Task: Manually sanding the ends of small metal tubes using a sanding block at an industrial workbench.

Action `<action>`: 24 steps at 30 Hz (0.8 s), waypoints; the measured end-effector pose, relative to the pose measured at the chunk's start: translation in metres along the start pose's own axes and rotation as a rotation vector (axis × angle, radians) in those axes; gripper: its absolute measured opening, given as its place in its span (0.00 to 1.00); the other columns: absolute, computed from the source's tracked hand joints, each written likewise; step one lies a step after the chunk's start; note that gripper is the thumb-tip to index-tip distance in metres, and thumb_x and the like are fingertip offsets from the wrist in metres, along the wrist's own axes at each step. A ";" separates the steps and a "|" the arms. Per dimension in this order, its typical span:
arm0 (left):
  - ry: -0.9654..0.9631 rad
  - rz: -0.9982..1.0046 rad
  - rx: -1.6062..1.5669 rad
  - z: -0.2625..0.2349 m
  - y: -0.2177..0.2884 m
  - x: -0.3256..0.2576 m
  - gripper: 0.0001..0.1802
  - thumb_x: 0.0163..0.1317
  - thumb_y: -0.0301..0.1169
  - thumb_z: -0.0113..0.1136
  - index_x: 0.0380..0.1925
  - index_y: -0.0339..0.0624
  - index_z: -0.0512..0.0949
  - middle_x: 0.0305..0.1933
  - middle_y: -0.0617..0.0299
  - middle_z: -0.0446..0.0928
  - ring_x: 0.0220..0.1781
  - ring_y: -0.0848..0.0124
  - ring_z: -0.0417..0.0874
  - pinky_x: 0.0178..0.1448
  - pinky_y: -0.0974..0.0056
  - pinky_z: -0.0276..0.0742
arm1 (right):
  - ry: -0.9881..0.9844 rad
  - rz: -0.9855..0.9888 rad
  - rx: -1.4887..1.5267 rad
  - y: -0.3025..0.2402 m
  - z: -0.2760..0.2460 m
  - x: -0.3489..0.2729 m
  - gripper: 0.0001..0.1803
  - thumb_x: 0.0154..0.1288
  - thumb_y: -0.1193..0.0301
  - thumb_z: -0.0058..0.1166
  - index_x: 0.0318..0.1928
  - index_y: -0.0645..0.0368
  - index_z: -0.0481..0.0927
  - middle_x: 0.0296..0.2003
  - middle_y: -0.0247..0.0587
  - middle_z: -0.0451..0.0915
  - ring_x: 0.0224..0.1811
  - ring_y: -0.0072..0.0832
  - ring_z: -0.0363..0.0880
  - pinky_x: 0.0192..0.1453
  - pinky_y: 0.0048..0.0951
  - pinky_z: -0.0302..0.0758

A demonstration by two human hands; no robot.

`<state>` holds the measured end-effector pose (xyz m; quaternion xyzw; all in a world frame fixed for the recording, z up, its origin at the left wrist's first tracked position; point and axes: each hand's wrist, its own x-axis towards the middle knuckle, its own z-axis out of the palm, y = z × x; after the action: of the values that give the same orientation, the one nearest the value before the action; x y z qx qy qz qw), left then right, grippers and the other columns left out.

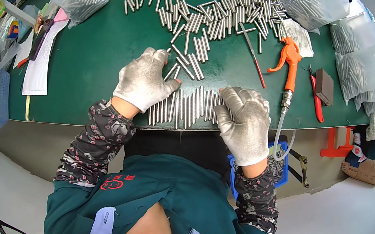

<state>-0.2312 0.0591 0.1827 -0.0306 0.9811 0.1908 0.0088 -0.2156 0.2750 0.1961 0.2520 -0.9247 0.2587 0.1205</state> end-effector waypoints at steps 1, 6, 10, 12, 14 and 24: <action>-0.010 -0.006 0.019 -0.001 -0.001 0.002 0.24 0.47 0.44 0.65 0.42 0.42 0.75 0.41 0.55 0.75 0.41 0.56 0.81 0.44 0.55 0.77 | 0.012 -0.008 0.002 -0.001 0.000 0.000 0.14 0.48 0.73 0.57 0.39 0.59 0.80 0.34 0.43 0.79 0.39 0.41 0.77 0.46 0.38 0.69; 0.089 0.001 0.005 0.003 -0.023 0.009 0.17 0.52 0.36 0.61 0.42 0.46 0.73 0.42 0.55 0.74 0.40 0.56 0.81 0.42 0.56 0.77 | 0.054 -0.010 0.050 0.003 -0.001 -0.002 0.13 0.47 0.75 0.58 0.37 0.59 0.80 0.32 0.43 0.80 0.38 0.40 0.77 0.45 0.37 0.69; 0.125 0.015 -0.052 0.003 -0.039 0.006 0.16 0.51 0.32 0.62 0.41 0.46 0.74 0.42 0.56 0.73 0.39 0.56 0.80 0.42 0.57 0.77 | 0.085 0.026 0.037 0.006 -0.004 -0.008 0.12 0.46 0.76 0.58 0.36 0.60 0.80 0.32 0.43 0.80 0.37 0.38 0.77 0.43 0.36 0.70; 0.082 -0.024 -0.014 -0.005 -0.046 0.001 0.18 0.49 0.31 0.63 0.42 0.44 0.74 0.37 0.57 0.74 0.38 0.59 0.79 0.42 0.59 0.76 | 0.072 0.023 0.033 0.006 -0.008 -0.007 0.12 0.47 0.77 0.57 0.36 0.60 0.80 0.32 0.42 0.80 0.37 0.38 0.77 0.43 0.36 0.70; 0.068 -0.022 -0.044 -0.004 -0.058 -0.008 0.19 0.48 0.31 0.63 0.42 0.42 0.74 0.35 0.57 0.75 0.38 0.61 0.79 0.42 0.60 0.76 | 0.118 0.032 -0.001 0.008 -0.013 -0.007 0.12 0.46 0.77 0.57 0.35 0.60 0.80 0.31 0.43 0.80 0.36 0.39 0.77 0.42 0.36 0.71; 0.005 0.050 -0.511 0.005 -0.044 -0.072 0.18 0.46 0.20 0.65 0.39 0.35 0.73 0.33 0.63 0.71 0.22 0.78 0.71 0.29 0.74 0.71 | -0.075 0.149 -0.052 0.030 -0.022 -0.007 0.20 0.46 0.70 0.57 0.43 0.62 0.79 0.38 0.47 0.79 0.43 0.42 0.76 0.51 0.39 0.70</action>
<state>-0.1568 0.0240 0.1634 -0.0080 0.9015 0.4327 -0.0066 -0.2238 0.3117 0.2001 0.1887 -0.9512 0.2330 0.0728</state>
